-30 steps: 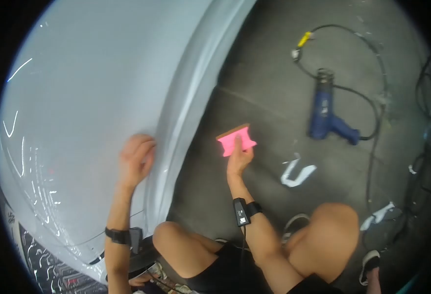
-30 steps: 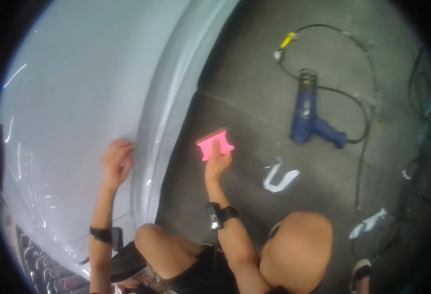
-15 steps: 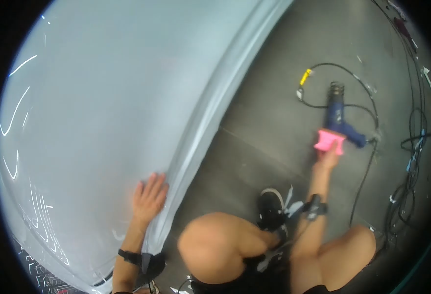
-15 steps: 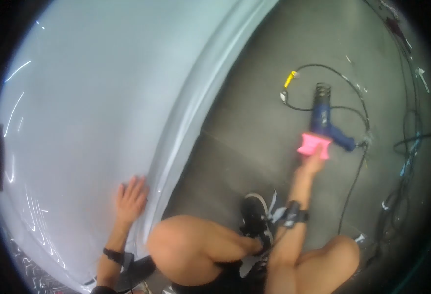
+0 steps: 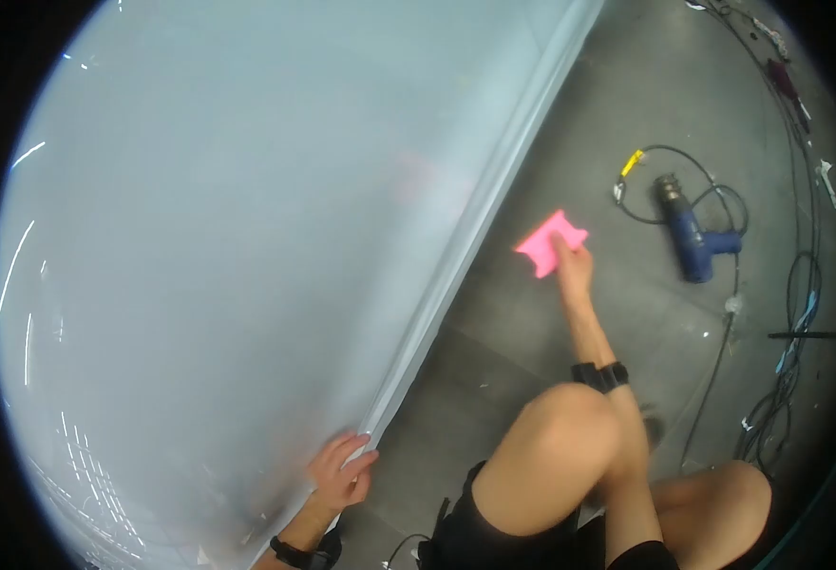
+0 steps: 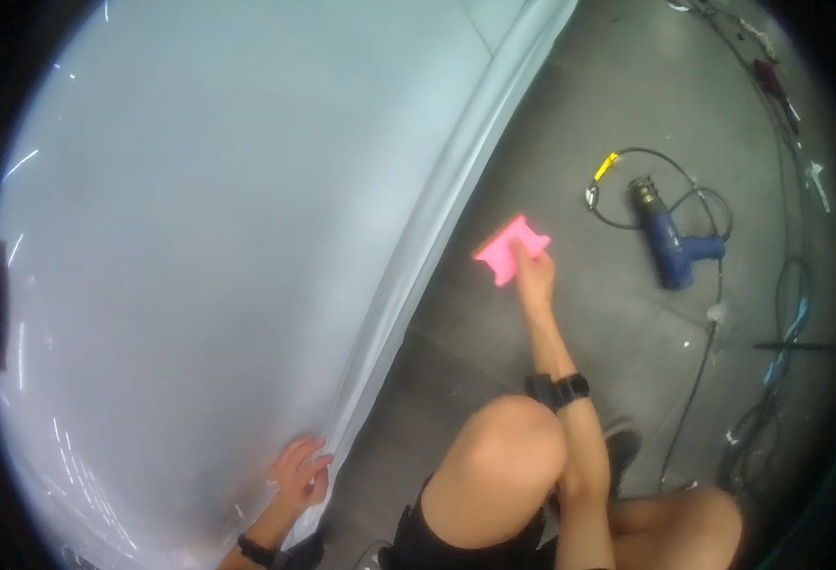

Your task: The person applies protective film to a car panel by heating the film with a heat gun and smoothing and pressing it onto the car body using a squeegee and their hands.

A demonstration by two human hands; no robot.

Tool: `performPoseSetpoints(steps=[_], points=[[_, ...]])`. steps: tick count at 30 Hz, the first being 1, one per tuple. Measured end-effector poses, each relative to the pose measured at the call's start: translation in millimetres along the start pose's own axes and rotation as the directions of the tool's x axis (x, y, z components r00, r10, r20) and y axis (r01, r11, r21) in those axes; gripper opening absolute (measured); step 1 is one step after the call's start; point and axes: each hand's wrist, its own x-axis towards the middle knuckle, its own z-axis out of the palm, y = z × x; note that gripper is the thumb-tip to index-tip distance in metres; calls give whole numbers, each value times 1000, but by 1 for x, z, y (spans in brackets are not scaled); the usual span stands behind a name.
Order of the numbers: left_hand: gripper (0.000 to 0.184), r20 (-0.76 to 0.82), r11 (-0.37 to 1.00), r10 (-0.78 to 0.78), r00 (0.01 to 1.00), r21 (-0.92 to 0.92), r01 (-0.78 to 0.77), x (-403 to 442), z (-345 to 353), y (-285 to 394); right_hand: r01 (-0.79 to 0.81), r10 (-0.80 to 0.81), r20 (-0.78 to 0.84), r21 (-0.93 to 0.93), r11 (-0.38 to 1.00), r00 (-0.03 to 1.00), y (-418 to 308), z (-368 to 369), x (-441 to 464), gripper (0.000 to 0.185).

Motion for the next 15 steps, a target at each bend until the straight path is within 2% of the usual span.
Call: performPoseSetpoints(steps=[1,2,4,5,7,9,11,12,14,15], points=[[36,-40,990,-89,995,-118,84,20,8,1,8,-8,65,0,1000,998,-18,7,6,41],[36,-48,990,-73,996,-122,67,43,14,7,22,-22,53,2,1000,998,-30,7,19,41],[43,24,959,-191,981,-210,192,94,18,27,91,-91,7,76,993,996,-45,7,42,39],[43,23,957,-197,980,-212,198,120,21,34,90,-91,12,72,993,996,-50,4,46,39],[50,110,849,-390,914,-343,403,177,25,39,136,-101,-137,279,951,985,-72,6,63,37],[52,114,821,-417,902,-378,428,197,32,37,146,-113,-117,325,934,987,-82,7,72,34],[54,129,787,-466,876,-393,476,203,34,38,231,-138,-230,444,866,963,-81,16,84,29],[53,147,775,-482,864,-388,499,197,36,43,207,-137,-182,453,867,974,-87,23,79,29],[55,221,756,-510,831,-346,556,200,29,49,129,-5,-223,547,827,975,-85,32,76,30],[55,223,734,-552,803,-327,595,203,27,54,82,23,-181,550,831,983,-76,37,75,30]])
